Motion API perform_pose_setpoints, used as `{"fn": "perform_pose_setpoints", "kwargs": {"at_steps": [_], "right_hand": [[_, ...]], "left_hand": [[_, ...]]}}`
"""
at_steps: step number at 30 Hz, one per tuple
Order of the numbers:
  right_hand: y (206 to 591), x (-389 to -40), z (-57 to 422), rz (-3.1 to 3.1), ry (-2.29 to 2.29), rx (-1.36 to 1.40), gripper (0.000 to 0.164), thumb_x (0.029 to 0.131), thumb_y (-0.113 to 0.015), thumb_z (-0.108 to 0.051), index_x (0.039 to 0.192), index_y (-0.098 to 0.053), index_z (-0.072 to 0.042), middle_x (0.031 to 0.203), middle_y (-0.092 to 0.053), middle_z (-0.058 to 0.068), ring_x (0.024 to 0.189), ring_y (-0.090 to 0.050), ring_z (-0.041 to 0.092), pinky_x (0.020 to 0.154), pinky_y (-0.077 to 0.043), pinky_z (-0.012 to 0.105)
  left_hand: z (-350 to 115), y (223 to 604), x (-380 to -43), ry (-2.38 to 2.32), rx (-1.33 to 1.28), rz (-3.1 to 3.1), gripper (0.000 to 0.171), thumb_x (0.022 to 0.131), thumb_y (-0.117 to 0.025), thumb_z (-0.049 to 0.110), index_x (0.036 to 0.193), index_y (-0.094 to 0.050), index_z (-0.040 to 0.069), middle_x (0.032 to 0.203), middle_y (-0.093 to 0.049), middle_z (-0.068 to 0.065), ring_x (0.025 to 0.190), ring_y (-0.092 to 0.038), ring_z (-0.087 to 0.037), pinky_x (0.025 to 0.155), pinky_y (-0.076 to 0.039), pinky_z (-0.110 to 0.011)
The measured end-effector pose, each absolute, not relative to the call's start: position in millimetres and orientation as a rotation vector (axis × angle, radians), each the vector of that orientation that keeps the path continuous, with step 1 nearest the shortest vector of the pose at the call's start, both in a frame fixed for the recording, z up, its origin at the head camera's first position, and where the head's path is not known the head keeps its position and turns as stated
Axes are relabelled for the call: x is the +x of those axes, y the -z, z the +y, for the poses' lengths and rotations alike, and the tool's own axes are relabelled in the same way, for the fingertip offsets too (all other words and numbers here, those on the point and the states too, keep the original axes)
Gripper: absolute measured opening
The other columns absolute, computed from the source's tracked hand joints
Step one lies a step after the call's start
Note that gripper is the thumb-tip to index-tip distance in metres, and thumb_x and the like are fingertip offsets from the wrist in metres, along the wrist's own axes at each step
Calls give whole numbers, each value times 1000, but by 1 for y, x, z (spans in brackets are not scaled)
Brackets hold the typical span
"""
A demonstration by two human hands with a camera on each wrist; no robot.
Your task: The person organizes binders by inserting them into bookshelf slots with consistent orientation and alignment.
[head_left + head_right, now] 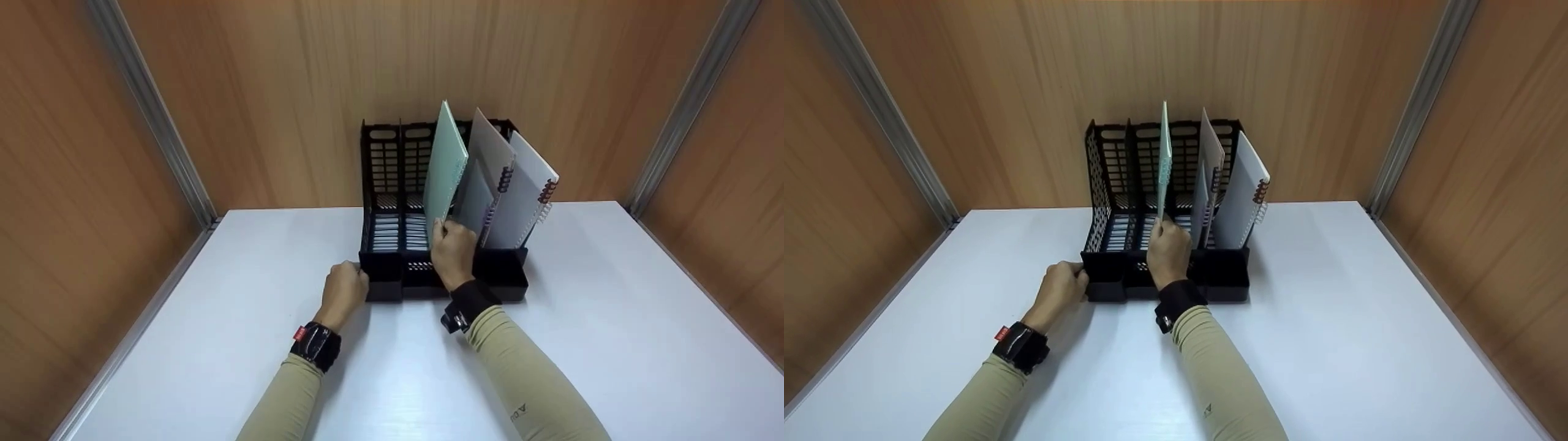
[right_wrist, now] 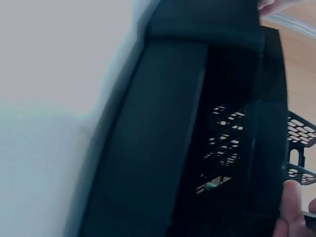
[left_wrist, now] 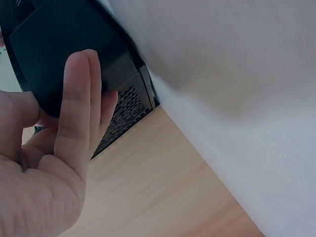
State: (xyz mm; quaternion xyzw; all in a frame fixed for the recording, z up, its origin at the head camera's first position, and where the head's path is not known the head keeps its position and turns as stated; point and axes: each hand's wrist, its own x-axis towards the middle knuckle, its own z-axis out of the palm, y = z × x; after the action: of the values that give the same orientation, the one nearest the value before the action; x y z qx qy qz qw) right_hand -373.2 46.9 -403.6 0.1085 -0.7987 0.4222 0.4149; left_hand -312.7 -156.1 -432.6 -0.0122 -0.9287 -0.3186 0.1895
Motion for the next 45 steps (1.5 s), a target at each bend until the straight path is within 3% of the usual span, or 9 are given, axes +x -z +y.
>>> {"fn": "perform_pose_setpoints", "kwargs": {"at_steps": [5, 11, 16, 24, 35, 45], "right_hand": [[407, -375, 47, -2015, -1073, 252, 43, 97, -66, -7, 56, -55, -7, 51, -51, 3, 47, -52, 24, 55, -48, 46], [409, -376, 47, -2035, -1032, 214, 38, 92, -68, -3, 56, -59, -3, 60, -61, 14, 60, -64, 36, 63, -52, 50], [408, -375, 48, -2083, -1016, 169, 28, 91, -68, -2, 63, -64, 0, 68, -67, 18, 69, -69, 40, 67, -55, 51], [404, -373, 51, -2134, -1018, 137, 21, 87, -69, 1, 67, -62, 0, 70, -67, 17, 69, -69, 38, 66, -55, 49], [405, -371, 55, -2163, -1051, 117, 11, 85, -73, -2, 76, -69, 4, 78, -71, 19, 74, -71, 37, 68, -57, 47], [406, -365, 57, -2091, -1027, 195, 18, 84, -81, -6, 82, -69, 7, 77, -68, 19, 72, -67, 36, 67, -56, 46]], "left_hand": [[-156, 434, -313, 887, -36, -2600, 21, 91, -59, 0, 77, -74, -1, 75, -69, -14, 62, -53, -22, 57, -47, -39], [-156, 434, -315, 893, -23, -2606, 19, 90, -59, 1, 84, -76, -3, 80, -71, -17, 64, -55, -23, 59, -49, -41], [-155, 432, -314, 899, -16, -2635, 19, 92, -59, 2, 81, -74, -1, 81, -71, -17, 64, -56, -23, 60, -50, -41], [-156, 430, -314, 882, -1, -2641, 20, 93, -60, 4, 77, -71, 0, 82, -72, -19, 68, -61, -26, 65, -53, -46], [-156, 431, -314, 865, -34, -2646, 19, 92, -59, 2, 80, -74, -1, 84, -73, -20, 67, -58, -23, 63, -52, -43], [-157, 432, -314, 902, -34, -2637, 20, 90, -58, 0, 80, -75, -1, 79, -71, -16, 63, -55, -23, 58, -49, -41]]}}
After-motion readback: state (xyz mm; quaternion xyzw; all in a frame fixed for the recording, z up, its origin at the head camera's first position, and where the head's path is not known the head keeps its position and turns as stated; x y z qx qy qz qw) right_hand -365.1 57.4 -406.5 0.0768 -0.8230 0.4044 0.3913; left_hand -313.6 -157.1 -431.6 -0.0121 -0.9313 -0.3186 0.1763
